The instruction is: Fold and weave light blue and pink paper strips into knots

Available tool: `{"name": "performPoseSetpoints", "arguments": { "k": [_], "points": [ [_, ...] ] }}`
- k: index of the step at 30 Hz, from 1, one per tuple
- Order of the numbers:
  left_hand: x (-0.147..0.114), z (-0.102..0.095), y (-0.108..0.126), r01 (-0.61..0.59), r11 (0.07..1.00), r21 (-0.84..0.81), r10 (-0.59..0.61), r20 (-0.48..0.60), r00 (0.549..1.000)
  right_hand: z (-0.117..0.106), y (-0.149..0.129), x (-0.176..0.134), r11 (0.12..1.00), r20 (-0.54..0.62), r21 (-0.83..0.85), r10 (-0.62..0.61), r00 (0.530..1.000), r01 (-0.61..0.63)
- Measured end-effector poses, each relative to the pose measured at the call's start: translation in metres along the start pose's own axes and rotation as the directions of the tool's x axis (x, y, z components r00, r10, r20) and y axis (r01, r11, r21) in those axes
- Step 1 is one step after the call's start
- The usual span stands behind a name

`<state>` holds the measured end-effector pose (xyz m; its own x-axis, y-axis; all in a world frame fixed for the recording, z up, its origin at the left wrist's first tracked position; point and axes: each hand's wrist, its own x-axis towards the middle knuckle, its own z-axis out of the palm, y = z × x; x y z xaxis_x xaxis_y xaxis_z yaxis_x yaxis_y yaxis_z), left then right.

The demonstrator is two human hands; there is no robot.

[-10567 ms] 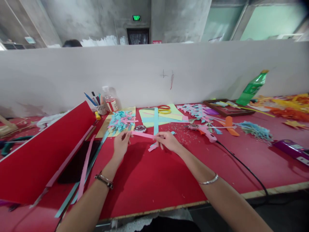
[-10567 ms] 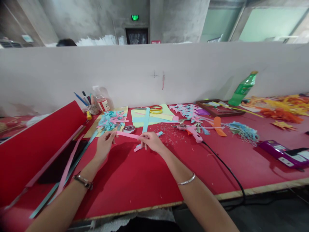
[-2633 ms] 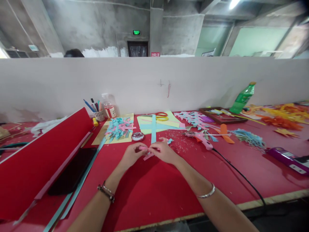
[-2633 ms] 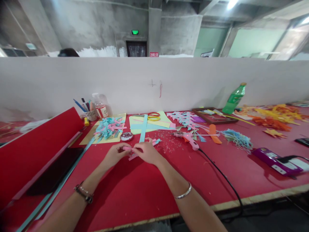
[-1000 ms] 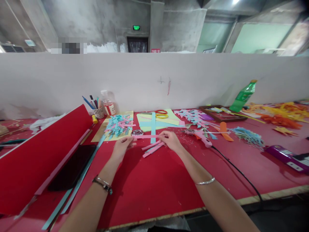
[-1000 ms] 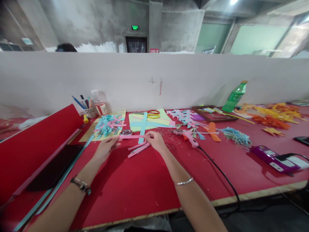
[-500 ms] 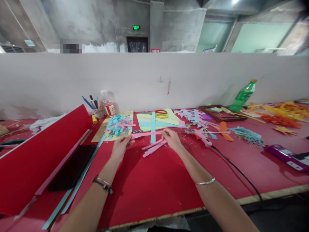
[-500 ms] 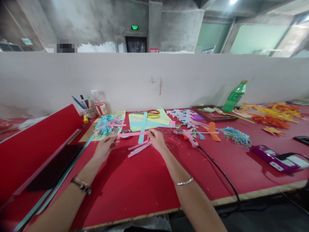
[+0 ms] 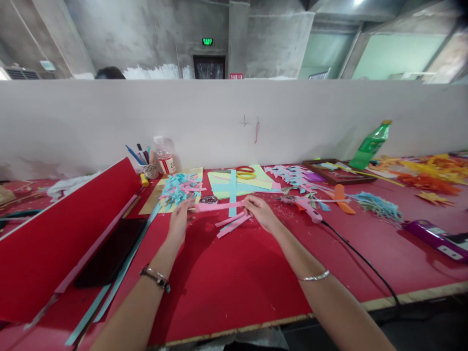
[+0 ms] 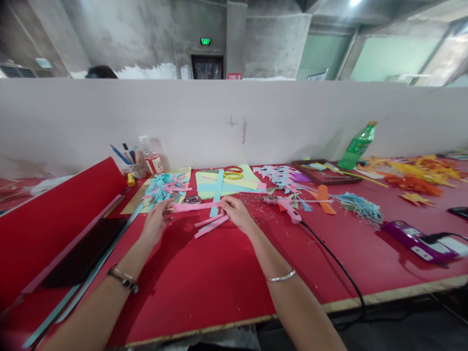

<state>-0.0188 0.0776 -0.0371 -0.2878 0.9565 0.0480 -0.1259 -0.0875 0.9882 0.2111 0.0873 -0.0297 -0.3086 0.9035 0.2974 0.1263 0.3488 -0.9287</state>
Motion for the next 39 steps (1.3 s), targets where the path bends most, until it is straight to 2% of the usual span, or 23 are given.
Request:
{"name": "performPoseSetpoints", "arguments": {
  "k": [2, 3, 4, 6, 7, 9, 11, 13, 16, 20, 23, 25, 28, 30, 32, 35, 39],
  "points": [
    [0.0, 0.001, 0.001, -0.149, 0.97, 0.194, 0.165, -0.068, 0.984, 0.004, -0.002, -0.001, 0.999, 0.133, 0.016, 0.028, 0.991, -0.031],
    [-0.002, 0.002, 0.002, -0.23, 0.927, 0.297, 0.257, -0.053, 0.965, 0.006, -0.003, -0.002, 1.0, 0.184, 0.008, 0.025, 0.983, -0.027],
    [-0.005, 0.004, 0.003, -0.314, 0.869, 0.383, 0.339, 0.004, 0.941, 0.009, -0.004, -0.003, 1.0, 0.22, -0.003, 0.014, 0.975, -0.014],
    [-0.013, 0.01, 0.006, -0.478, 0.742, 0.47, 0.422, 0.227, 0.878, 0.016, -0.006, -0.005, 1.0, 0.252, -0.013, -0.007, 0.968, 0.011],
    [-0.019, 0.014, 0.008, -0.545, 0.694, 0.47, 0.41, 0.364, 0.836, 0.019, -0.006, -0.006, 1.0, 0.256, -0.012, -0.011, 0.967, 0.015],
    [-0.029, 0.02, 0.01, -0.598, 0.662, 0.453, 0.286, 0.585, 0.759, 0.025, -0.006, -0.007, 1.0, 0.244, -0.008, -0.015, 0.97, 0.017],
    [-0.036, 0.025, 0.01, -0.588, 0.657, 0.471, 0.136, 0.693, 0.708, 0.027, -0.005, -0.007, 0.999, 0.198, -0.019, -0.027, 0.98, 0.032],
    [-0.04, 0.027, 0.009, -0.563, 0.668, 0.487, 0.053, 0.724, 0.688, 0.027, -0.003, -0.006, 0.998, 0.13, -0.043, -0.046, 0.99, 0.052],
    [-0.039, 0.027, 0.005, -0.456, 0.755, 0.472, 0.006, 0.69, 0.724, 0.022, 0.001, -0.002, 0.994, 0.025, -0.089, -0.066, 0.997, 0.068],
    [-0.035, 0.027, 0.002, -0.154, 0.925, 0.348, -0.091, 0.594, 0.799, 0.012, 0.007, 0.002, 0.991, -0.085, -0.129, -0.037, 0.996, 0.026],
    [-0.035, 0.025, 0.005, 0.088, 0.987, 0.138, -0.152, 0.579, 0.801, 0.003, 0.01, 0.003, 0.982, -0.169, -0.187, -0.039, 0.985, 0.007],
    [-0.037, 0.025, 0.007, 0.215, 0.975, 0.048, -0.2, 0.605, 0.771, -0.001, 0.011, 0.004, 0.956, -0.187, -0.292, -0.092, 0.978, 0.034],
    [-0.04, 0.024, 0.009, 0.27, 0.962, 0.048, -0.234, 0.657, 0.717, -0.002, 0.011, 0.002, 0.869, -0.052, -0.478, -0.172, 0.984, 0.127],
    [-0.041, 0.024, 0.008, 0.256, 0.964, 0.074, -0.239, 0.665, 0.707, 0.0, 0.01, 0.001, 0.814, 0.089, -0.55, -0.166, 0.982, 0.188],
    [-0.04, 0.024, 0.005, 0.237, 0.967, 0.095, -0.24, 0.649, 0.722, 0.003, 0.009, -0.002, 0.774, 0.204, -0.59, -0.135, 0.97, 0.232],
    [-0.037, 0.023, 0.002, 0.214, 0.963, 0.166, -0.27, 0.574, 0.773, 0.005, 0.008, -0.004, 0.701, 0.325, -0.639, -0.126, 0.937, 0.316],
    [-0.034, 0.023, 0.002, 0.206, 0.959, 0.193, -0.275, 0.472, 0.838, 0.005, 0.006, -0.006, 0.653, 0.426, -0.65, -0.11, 0.898, 0.389]
  ]
}}
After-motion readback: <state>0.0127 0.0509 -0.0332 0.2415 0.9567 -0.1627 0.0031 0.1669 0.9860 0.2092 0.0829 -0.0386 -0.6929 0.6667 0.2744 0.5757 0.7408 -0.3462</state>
